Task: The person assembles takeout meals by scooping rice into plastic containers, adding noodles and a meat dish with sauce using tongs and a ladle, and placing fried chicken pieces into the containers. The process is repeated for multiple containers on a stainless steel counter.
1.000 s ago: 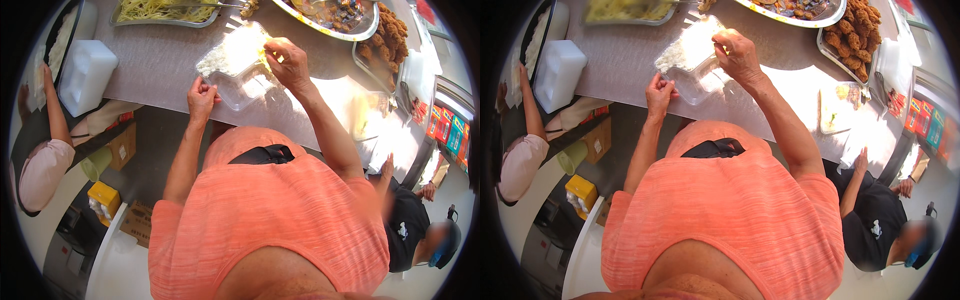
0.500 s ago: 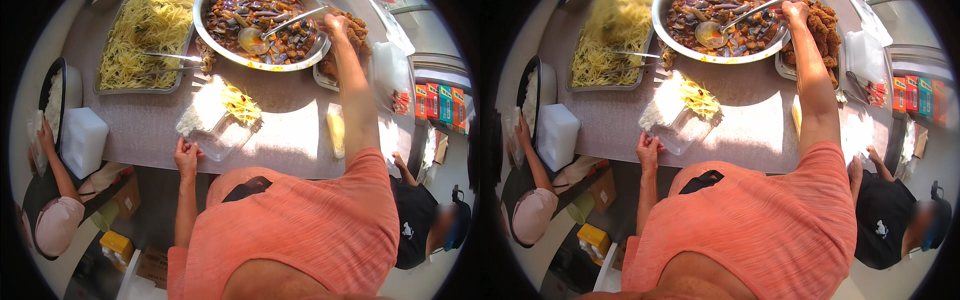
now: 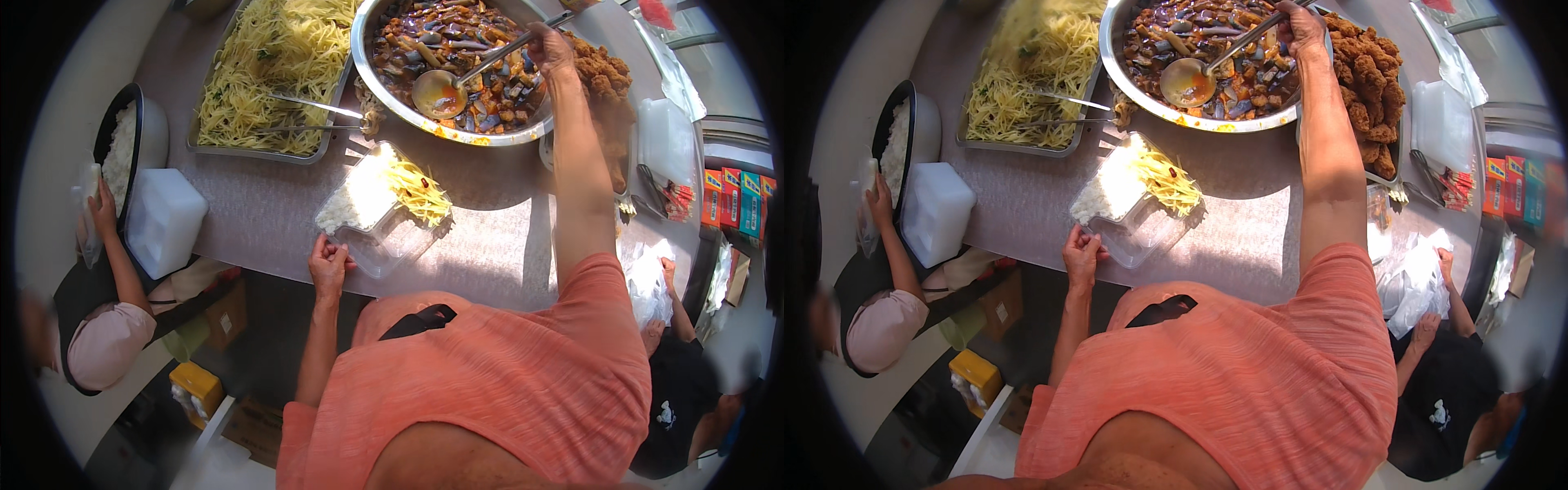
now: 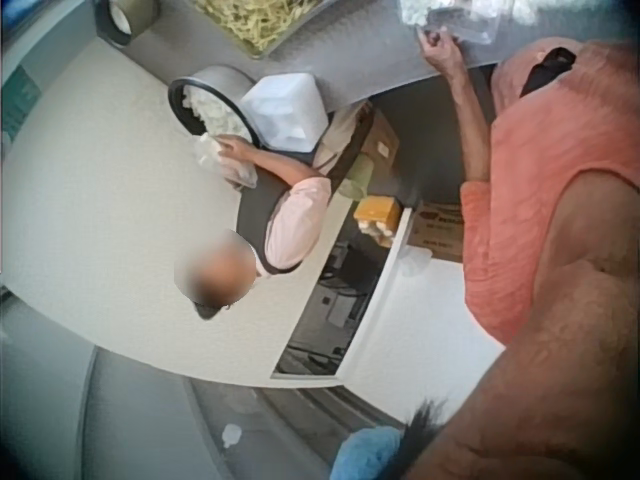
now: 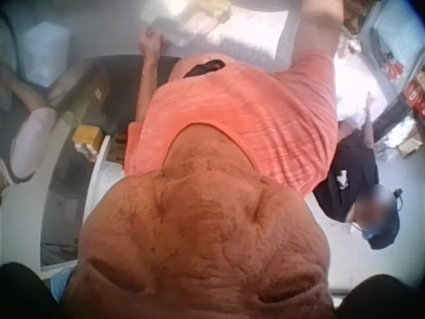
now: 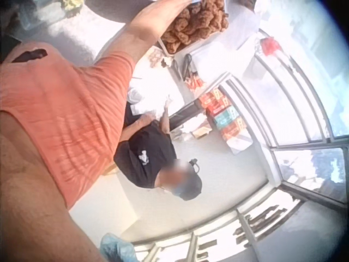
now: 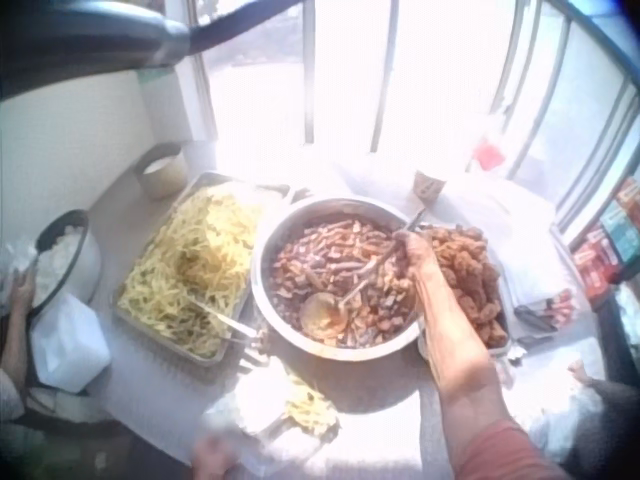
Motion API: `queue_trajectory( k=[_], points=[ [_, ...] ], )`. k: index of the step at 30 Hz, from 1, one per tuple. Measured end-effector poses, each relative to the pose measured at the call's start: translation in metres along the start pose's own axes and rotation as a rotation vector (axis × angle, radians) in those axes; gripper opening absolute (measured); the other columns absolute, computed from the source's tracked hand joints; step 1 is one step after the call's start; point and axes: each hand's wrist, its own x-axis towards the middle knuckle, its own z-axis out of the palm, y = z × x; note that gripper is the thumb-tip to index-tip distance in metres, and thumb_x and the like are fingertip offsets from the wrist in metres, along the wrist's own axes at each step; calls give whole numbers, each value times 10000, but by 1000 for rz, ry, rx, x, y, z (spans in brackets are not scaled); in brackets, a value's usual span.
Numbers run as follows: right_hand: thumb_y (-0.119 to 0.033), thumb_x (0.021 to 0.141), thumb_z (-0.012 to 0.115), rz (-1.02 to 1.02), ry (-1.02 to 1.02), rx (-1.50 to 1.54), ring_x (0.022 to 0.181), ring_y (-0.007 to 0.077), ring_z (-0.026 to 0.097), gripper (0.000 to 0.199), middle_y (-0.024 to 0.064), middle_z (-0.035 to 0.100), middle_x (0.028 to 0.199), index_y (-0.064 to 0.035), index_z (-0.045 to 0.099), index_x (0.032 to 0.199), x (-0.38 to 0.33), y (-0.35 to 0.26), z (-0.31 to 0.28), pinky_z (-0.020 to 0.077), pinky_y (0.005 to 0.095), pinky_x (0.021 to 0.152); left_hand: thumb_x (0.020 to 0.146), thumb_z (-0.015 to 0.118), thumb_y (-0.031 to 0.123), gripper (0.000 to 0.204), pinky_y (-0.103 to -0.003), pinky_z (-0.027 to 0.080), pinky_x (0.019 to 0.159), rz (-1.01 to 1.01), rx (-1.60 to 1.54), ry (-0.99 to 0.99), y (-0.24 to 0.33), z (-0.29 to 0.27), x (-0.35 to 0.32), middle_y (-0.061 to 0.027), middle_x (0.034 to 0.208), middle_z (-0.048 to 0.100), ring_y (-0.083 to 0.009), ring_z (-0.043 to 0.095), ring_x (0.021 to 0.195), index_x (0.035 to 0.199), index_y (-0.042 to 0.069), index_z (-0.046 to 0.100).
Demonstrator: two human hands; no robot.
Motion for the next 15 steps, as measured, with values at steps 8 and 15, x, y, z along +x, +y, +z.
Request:
queue_trajectory(
  k=[8,15],
  points=[
    [-72,898,501,-241,-724,-473,846,228,673,213,158,648,926,87,599,998,-158,-56,-2,566,292,751,831,579,-17,533,-211,506,465,14,-3,-2,-5,0,0,-39,719,556,-96,569,553,1314,-63,357],
    [26,733,624,-1206,-634,-704,753,281,651,182,168,633,883,-10,630,911,-157,4,42,534,292,688,834,579,-7,511,-208,499,460,28,1,10,2,3,-1,-35,707,559,-89,565,548,1300,-65,376]
  ],
)
